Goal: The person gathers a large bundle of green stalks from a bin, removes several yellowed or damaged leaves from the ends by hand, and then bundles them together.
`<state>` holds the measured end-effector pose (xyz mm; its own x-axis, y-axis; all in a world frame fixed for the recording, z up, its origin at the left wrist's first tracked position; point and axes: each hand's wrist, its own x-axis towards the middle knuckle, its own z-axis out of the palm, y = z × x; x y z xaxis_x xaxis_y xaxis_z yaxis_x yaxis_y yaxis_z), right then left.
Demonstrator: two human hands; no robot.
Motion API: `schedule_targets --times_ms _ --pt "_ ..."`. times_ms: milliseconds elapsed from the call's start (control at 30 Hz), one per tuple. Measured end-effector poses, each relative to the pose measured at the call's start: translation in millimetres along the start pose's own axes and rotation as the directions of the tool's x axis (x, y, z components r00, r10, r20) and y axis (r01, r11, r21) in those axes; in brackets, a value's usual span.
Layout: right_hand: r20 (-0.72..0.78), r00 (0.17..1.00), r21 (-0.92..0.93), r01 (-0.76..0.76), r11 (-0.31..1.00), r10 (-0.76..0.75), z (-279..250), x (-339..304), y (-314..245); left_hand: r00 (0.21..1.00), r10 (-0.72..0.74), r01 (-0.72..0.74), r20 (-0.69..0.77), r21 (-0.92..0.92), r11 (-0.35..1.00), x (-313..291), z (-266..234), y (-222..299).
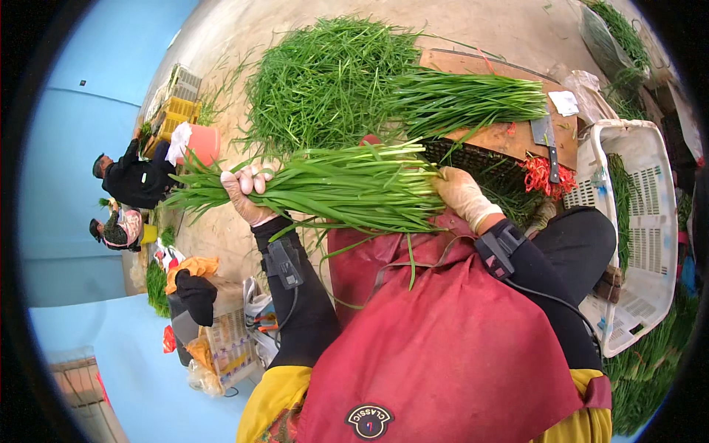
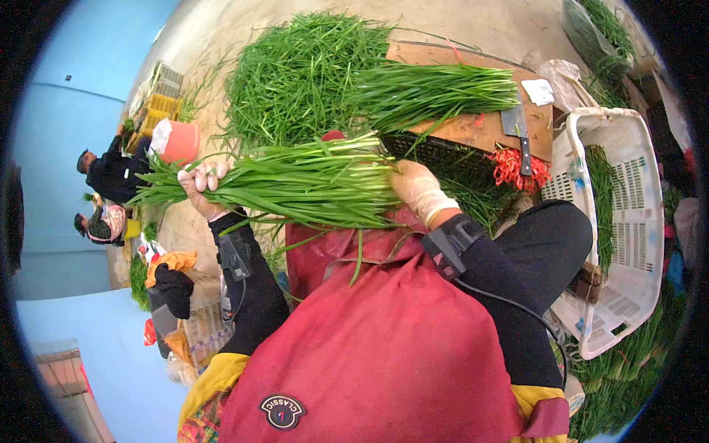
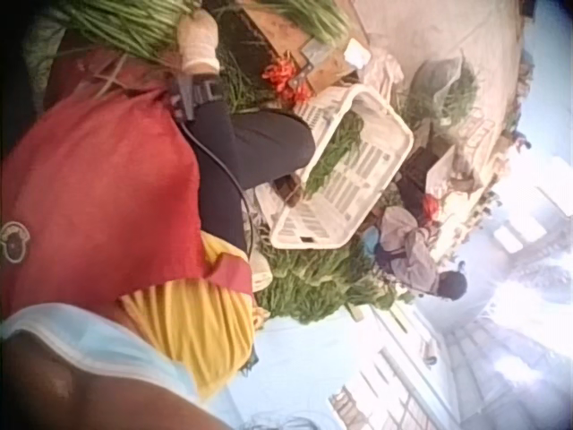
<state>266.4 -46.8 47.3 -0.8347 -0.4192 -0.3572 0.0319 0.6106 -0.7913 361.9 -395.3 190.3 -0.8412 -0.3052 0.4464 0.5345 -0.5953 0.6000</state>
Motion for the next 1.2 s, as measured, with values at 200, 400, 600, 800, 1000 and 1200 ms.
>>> schedule_targets --times_ms 200,400,600,800,1000,1200 --pt "0.163 0.971 -0.571 -0.052 0.819 0.175 -44 -26 88 0.999 0.029 -0.028 0.021 -0.054 0.998 -5 -9 11" --pt "0.011 0.959 -0.224 0.277 0.934 -0.282 -79 -27 22 1.000 0.019 -0.018 0.013 -0.103 0.995 -5 -16 8" --pt "-0.069 0.582 -0.189 0.790 0.583 -0.811 -24 -18 -76 1.000 0.000 0.000 0.002 -0.156 0.988 1 -5 3" --pt "0.237 0.874 -0.460 0.486 0.743 -0.424 -45 -5 -23 0.995 -0.005 0.008 -0.105 0.022 1.000 -1 -30 13" --pt "0.269 0.957 -0.051 -0.101 0.994 0.111 -95 -51 50 0.859 0.101 -0.115 -0.502 0.002 0.993 -21 -61 4" --pt "0.097 0.844 -0.165 0.537 0.828 -0.528 -56 -52 -12 0.736 0.152 -0.152 -0.659 0.059 0.987 -34 -56 -2"
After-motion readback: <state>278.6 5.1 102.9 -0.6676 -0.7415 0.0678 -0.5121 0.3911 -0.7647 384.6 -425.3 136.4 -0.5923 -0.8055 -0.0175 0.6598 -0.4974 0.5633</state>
